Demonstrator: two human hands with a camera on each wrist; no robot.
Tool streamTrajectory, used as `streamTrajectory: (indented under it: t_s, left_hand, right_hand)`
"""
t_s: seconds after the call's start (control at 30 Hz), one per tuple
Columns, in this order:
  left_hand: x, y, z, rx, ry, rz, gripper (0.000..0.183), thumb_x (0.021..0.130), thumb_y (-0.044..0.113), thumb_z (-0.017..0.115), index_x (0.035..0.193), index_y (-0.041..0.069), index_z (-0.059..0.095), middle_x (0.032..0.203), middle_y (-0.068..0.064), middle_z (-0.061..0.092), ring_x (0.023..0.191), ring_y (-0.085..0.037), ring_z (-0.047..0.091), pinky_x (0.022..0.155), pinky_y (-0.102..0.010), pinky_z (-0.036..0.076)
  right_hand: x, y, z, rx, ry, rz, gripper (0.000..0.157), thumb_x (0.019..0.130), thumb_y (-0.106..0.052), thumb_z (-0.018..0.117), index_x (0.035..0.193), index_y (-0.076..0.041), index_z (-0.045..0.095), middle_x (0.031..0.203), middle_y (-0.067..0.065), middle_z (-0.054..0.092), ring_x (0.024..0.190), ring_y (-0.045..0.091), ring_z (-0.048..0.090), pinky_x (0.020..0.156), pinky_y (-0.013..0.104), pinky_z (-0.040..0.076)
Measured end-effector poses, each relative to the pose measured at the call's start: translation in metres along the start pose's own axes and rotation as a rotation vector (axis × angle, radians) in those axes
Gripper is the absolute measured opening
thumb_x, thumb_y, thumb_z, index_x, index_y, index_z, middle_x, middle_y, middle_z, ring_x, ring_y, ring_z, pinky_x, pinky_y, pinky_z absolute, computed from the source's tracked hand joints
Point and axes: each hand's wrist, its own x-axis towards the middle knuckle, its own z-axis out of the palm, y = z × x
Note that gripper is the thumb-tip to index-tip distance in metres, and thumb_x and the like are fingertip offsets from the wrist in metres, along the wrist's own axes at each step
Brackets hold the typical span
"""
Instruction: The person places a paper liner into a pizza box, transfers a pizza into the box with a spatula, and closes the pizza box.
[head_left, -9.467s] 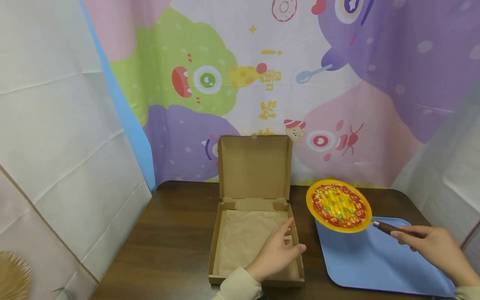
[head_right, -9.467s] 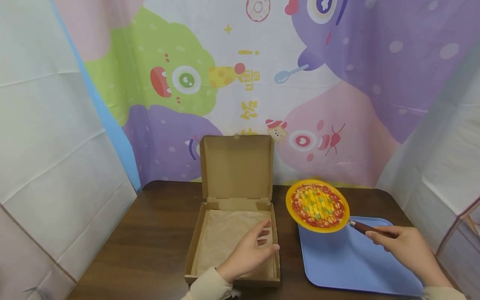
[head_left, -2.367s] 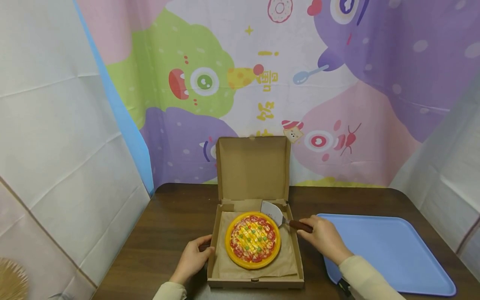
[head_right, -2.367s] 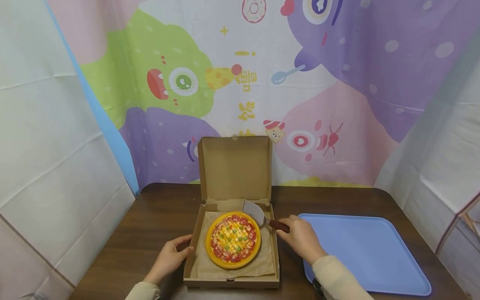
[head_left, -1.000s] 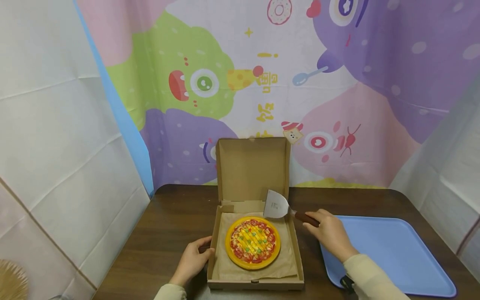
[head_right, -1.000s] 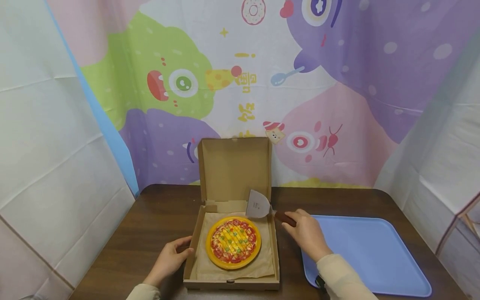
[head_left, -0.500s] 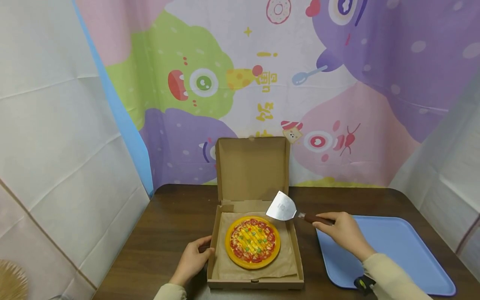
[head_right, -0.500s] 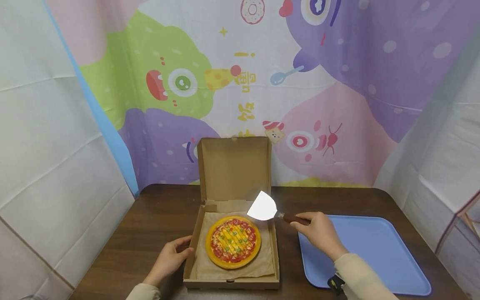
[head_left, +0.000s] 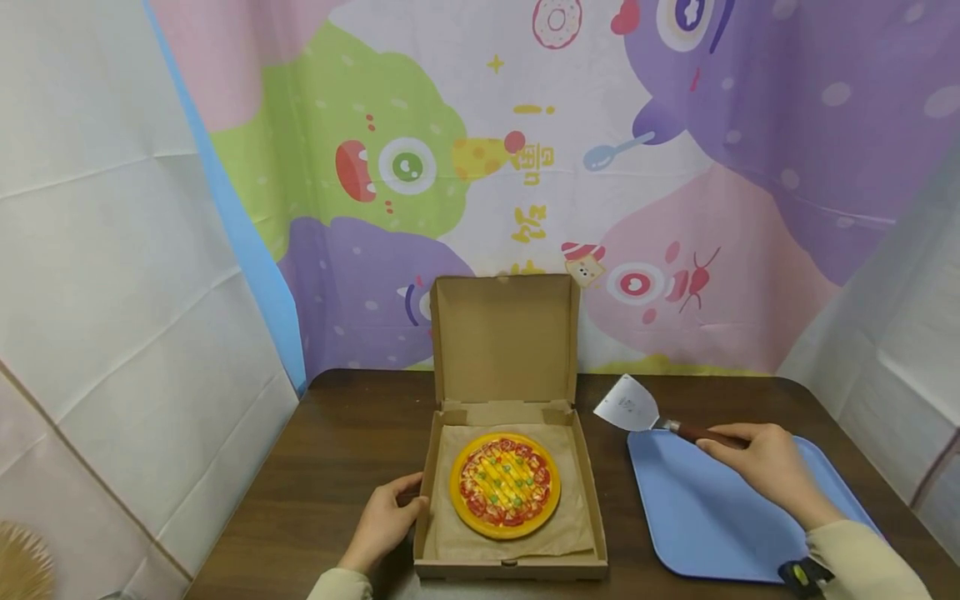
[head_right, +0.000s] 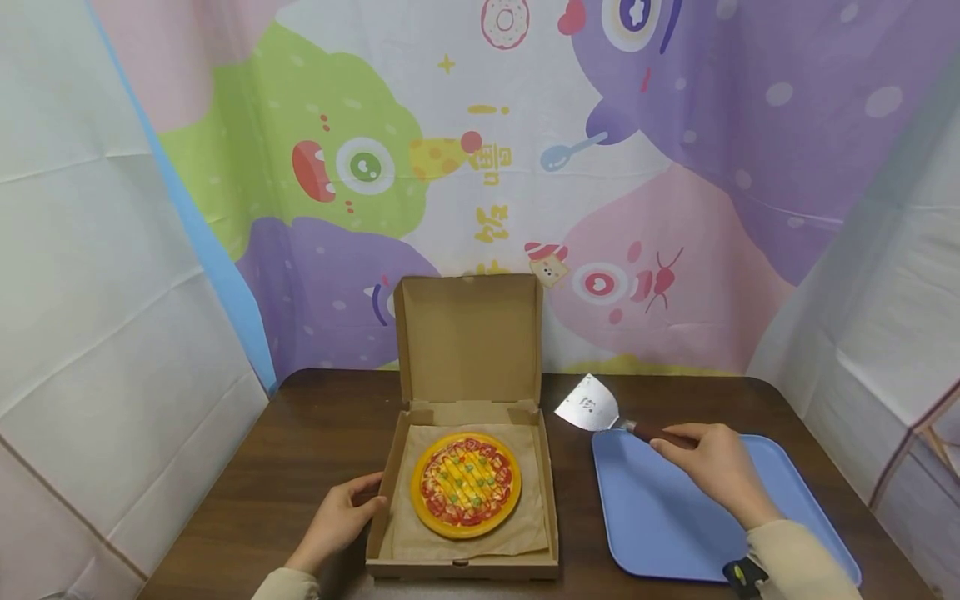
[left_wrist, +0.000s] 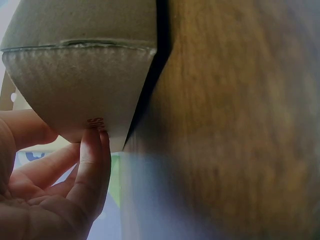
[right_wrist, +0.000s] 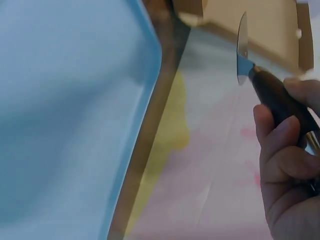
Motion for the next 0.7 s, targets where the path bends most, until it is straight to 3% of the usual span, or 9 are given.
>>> streamTrajectory:
  t_s: [0.3,0.5,0.7]
  left_hand:
    - [-0.003,0.002,-0.001,-0.028,0.000,-0.011,0.042,0.088,0.002,0.064,0.127,-0.012,0.058,0.111,-0.027,0.069,0.094,-0.028,0.070,0.073,-0.028,0.058]
    - [-0.005,0.002,-0.001,-0.033,0.000,-0.016,0.042,0.088,0.003,0.064,0.127,-0.012,0.058,0.112,-0.027,0.069,0.096,-0.029,0.070,0.073,-0.028,0.058]
    - [-0.006,0.001,-0.001,-0.036,0.004,-0.017,0.042,0.088,0.003,0.065,0.127,-0.013,0.057,0.112,-0.028,0.068,0.096,-0.030,0.070,0.073,-0.029,0.058]
  right_hand:
    - [-0.020,0.047,-0.035,-0.051,-0.062,0.104,0.056,0.089,-0.048,0.067,0.113,0.003,0.071,0.105,0.026,0.071,0.086,0.031,0.067,0.059,0.031,0.047]
    - [-0.035,0.084,-0.046,-0.092,-0.041,0.181,0.059,0.089,-0.046,0.068,0.110,0.009,0.070,0.104,0.032,0.068,0.081,0.030,0.065,0.058,0.031,0.045]
    - [-0.051,0.115,-0.046,-0.077,-0.028,0.357,0.061,0.087,-0.045,0.071,0.104,0.014,0.069,0.090,0.030,0.069,0.070,0.023,0.060,0.055,0.030,0.044]
